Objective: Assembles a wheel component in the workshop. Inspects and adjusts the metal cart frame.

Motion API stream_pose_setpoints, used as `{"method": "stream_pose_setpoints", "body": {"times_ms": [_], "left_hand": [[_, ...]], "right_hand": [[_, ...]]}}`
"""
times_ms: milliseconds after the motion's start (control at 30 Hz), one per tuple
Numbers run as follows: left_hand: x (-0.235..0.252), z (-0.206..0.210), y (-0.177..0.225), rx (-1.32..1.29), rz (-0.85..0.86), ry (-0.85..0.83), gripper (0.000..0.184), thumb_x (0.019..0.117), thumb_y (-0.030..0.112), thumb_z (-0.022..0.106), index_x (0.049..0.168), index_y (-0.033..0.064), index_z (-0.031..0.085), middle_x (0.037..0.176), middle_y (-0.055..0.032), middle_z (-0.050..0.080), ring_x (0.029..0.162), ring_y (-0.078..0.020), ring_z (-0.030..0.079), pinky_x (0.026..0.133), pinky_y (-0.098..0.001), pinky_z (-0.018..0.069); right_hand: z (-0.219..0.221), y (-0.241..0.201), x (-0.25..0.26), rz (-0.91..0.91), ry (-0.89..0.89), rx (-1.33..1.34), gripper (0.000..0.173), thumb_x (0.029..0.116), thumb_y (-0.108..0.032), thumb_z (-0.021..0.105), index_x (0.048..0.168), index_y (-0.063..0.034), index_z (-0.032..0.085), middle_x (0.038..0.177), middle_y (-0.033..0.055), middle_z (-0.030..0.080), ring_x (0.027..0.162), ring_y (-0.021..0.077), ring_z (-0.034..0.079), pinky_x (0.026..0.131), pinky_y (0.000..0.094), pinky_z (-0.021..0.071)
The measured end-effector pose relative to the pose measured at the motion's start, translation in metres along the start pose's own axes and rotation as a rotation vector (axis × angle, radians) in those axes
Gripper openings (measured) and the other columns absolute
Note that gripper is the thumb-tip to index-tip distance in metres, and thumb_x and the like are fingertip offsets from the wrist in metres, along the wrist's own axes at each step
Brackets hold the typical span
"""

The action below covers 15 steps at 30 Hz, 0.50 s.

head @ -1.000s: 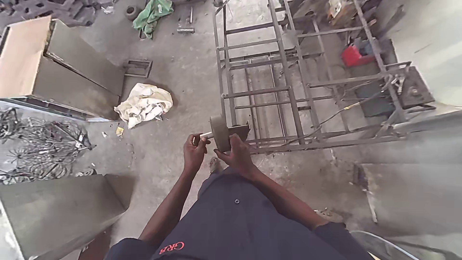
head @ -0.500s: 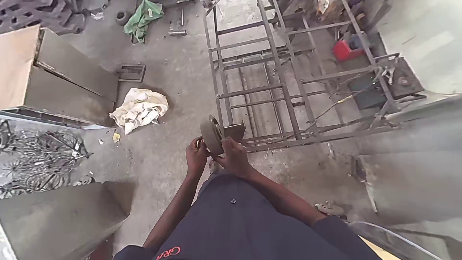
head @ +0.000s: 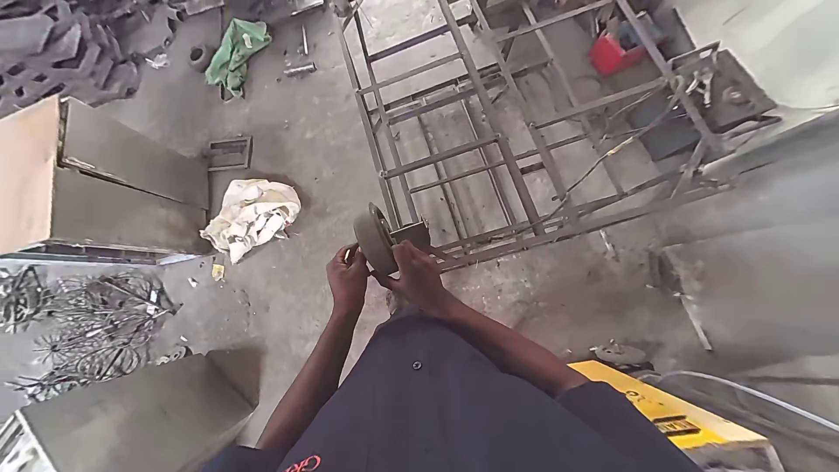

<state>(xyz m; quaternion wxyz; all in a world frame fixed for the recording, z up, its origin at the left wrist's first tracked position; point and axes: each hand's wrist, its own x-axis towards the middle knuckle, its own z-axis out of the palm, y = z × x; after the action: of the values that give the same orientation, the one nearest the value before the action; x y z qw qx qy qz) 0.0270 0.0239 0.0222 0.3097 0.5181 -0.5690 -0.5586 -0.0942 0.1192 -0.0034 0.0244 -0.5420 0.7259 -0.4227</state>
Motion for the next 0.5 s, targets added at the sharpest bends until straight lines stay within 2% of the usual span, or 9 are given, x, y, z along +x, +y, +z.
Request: {"method": "stream_pose_setpoints", "body": {"times_ms": [167, 300, 400, 500], "left_hand": [[-0.006, -0.005, 0.001, 0.112, 0.079, -0.033, 0.013, 0.098, 0.01, 0.067, 0.108, 0.0046, 0.073, 0.086, -0.006, 0.075, 0.067, -0.0156, 0.07, 0.064, -0.0369, 0.0614], [-0.003, 0.004, -0.001, 0.122, 0.106, -0.095, 0.012, 0.0976, 0.008, 0.066, 0.107, 0.0051, 0.073, 0.099, -0.0066, 0.073, 0.078, -0.0164, 0.07, 0.069, -0.0381, 0.0622], [-0.003, 0.014, 0.004, 0.077, 0.169, -0.187, 0.016, 0.0983, 0.008, 0.065, 0.112, 0.0068, 0.073, 0.113, -0.007, 0.07, 0.081, -0.0172, 0.069, 0.066, -0.0352, 0.0615], [-0.004, 0.02, 0.008, 0.074, 0.192, -0.257, 0.019, 0.0983, 0.005, 0.063, 0.115, 0.0054, 0.073, 0.117, -0.0082, 0.068, 0.075, -0.0158, 0.068, 0.062, -0.0324, 0.0609]], "right_hand": [[-0.002, -0.002, 0.0, -0.012, -0.018, 0.013, 0.045, 0.0799, -0.045, 0.083, 0.095, -0.0068, 0.066, 0.091, 0.0105, 0.066, 0.072, 0.0243, 0.068, 0.057, 0.0421, 0.0578], [-0.007, 0.002, -0.002, 0.034, -0.001, 0.029, 0.047, 0.0777, -0.042, 0.086, 0.097, -0.004, 0.066, 0.091, 0.0121, 0.066, 0.071, 0.0254, 0.068, 0.058, 0.043, 0.0586], [-0.013, 0.01, -0.003, 0.087, 0.077, 0.025, 0.049, 0.0756, -0.043, 0.087, 0.093, -0.0034, 0.064, 0.087, 0.011, 0.064, 0.068, 0.024, 0.066, 0.055, 0.0419, 0.0577], [-0.023, 0.014, -0.005, 0.143, 0.07, 0.011, 0.054, 0.0749, -0.043, 0.088, 0.101, -0.0016, 0.064, 0.092, 0.0127, 0.066, 0.073, 0.0256, 0.068, 0.059, 0.0435, 0.059]]}}
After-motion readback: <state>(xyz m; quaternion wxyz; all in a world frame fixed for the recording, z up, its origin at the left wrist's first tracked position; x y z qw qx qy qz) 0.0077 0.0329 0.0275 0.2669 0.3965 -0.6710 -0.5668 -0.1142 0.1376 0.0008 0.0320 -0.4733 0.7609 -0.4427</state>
